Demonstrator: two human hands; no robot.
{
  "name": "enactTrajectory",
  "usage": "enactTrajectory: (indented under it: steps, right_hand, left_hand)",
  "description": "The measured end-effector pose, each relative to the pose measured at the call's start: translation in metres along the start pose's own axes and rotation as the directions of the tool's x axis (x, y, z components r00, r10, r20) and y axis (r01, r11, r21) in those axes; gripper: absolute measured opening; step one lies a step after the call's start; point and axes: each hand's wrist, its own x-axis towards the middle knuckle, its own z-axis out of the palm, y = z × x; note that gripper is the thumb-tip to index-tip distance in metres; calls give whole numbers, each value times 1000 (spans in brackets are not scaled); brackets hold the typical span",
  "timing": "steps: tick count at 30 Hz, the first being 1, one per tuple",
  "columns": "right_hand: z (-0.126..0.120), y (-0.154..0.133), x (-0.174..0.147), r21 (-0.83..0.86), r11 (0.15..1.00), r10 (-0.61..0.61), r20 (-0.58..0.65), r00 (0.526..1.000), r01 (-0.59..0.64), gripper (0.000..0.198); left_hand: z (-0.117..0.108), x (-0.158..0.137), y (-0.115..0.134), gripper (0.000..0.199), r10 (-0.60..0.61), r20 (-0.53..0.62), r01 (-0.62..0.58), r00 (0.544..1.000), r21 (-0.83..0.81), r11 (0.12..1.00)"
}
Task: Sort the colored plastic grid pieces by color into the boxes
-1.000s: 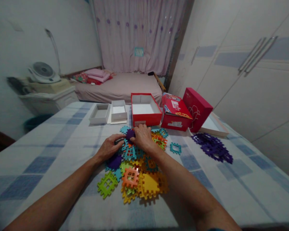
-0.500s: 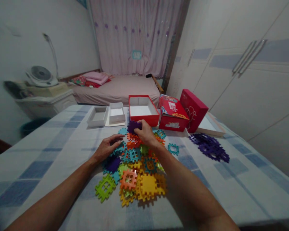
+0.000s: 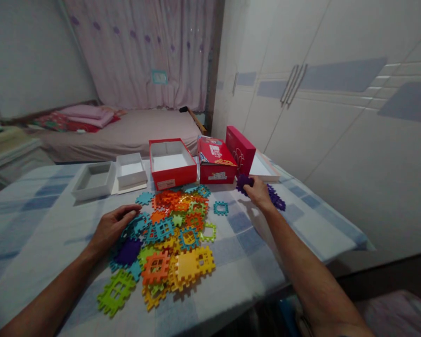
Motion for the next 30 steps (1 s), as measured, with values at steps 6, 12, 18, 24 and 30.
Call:
enactTrajectory:
  steps: [6,12,18,24,30]
  right_hand:
    - [-18,-8,-11,-244,966,-140,-219,966,84,41]
    - [7,-112,-81,293,792,-610,318,726,536,23]
    - [63,-189,-142,531,403,-881,444,160,746,30]
    - [102,-210,-162,327,343,-814,571,105,881,38]
    - [110,-211,-164,306,389,-825,535,181,869,47]
  left_hand:
    - [4,-1,5,34,-51,-60,41,997,-149,988]
    - [4,5,-1,33,-137,-121,91,983,-322,942]
    - [2,6,0,31,-169,-172,86,970,-410,908]
    - [4,7,0,27,-180,-162,91,970,-445,891]
    - [4,8,2,28,-186,-149,102,971,-443,891]
